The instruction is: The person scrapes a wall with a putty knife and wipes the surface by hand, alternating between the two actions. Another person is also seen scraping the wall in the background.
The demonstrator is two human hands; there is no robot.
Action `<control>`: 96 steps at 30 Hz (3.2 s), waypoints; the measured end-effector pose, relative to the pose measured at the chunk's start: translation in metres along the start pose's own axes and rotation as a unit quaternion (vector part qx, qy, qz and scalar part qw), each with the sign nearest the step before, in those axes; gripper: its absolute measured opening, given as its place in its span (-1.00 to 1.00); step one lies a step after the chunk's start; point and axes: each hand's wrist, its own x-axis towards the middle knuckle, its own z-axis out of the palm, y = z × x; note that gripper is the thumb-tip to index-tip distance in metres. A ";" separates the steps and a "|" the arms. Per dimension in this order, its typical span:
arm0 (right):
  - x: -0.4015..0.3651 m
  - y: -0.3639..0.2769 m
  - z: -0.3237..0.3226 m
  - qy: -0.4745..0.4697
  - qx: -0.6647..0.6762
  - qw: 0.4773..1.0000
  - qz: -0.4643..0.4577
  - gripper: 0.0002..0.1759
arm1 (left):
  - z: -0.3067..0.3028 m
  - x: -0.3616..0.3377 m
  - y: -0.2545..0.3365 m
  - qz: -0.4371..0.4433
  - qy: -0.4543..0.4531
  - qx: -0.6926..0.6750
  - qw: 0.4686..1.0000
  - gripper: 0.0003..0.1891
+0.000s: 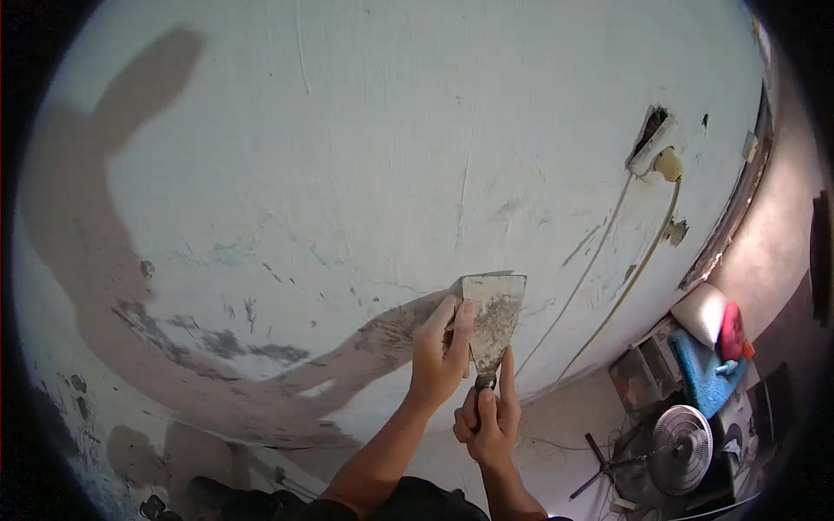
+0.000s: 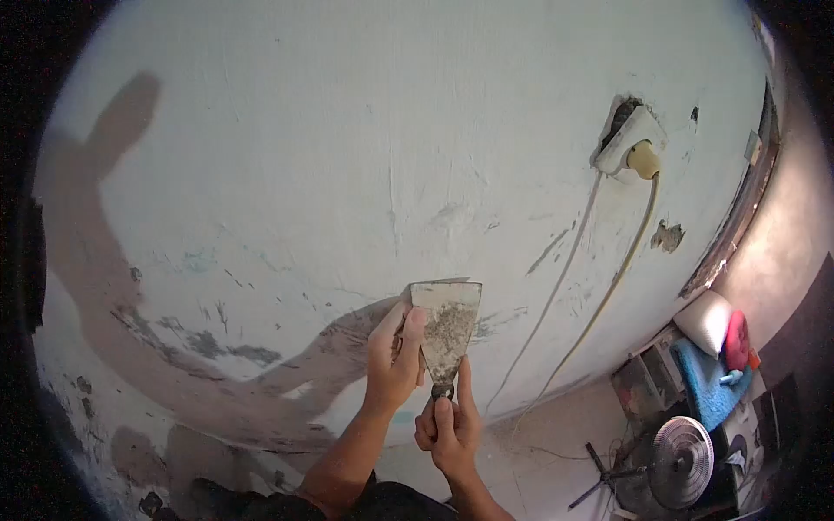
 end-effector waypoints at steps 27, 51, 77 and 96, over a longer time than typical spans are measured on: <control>-0.026 -0.006 -0.015 0.086 -0.020 0.996 -0.021 -0.23 | -0.044 -0.010 0.004 0.130 -0.128 0.176 0.967 -0.77; -0.001 -0.010 -0.013 0.003 -0.086 0.996 -0.012 -0.30 | -0.007 -0.002 -0.003 -0.016 -0.098 0.034 0.994 -0.68; -0.004 -0.006 -0.004 0.002 -0.051 0.999 0.007 -0.27 | -0.004 -0.002 -0.001 -0.055 -0.066 -0.038 0.996 -0.71; 0.001 -0.015 -0.003 0.000 -0.029 1.000 0.009 -0.29 | 0.004 0.002 0.005 -0.035 -0.045 -0.038 0.998 -0.68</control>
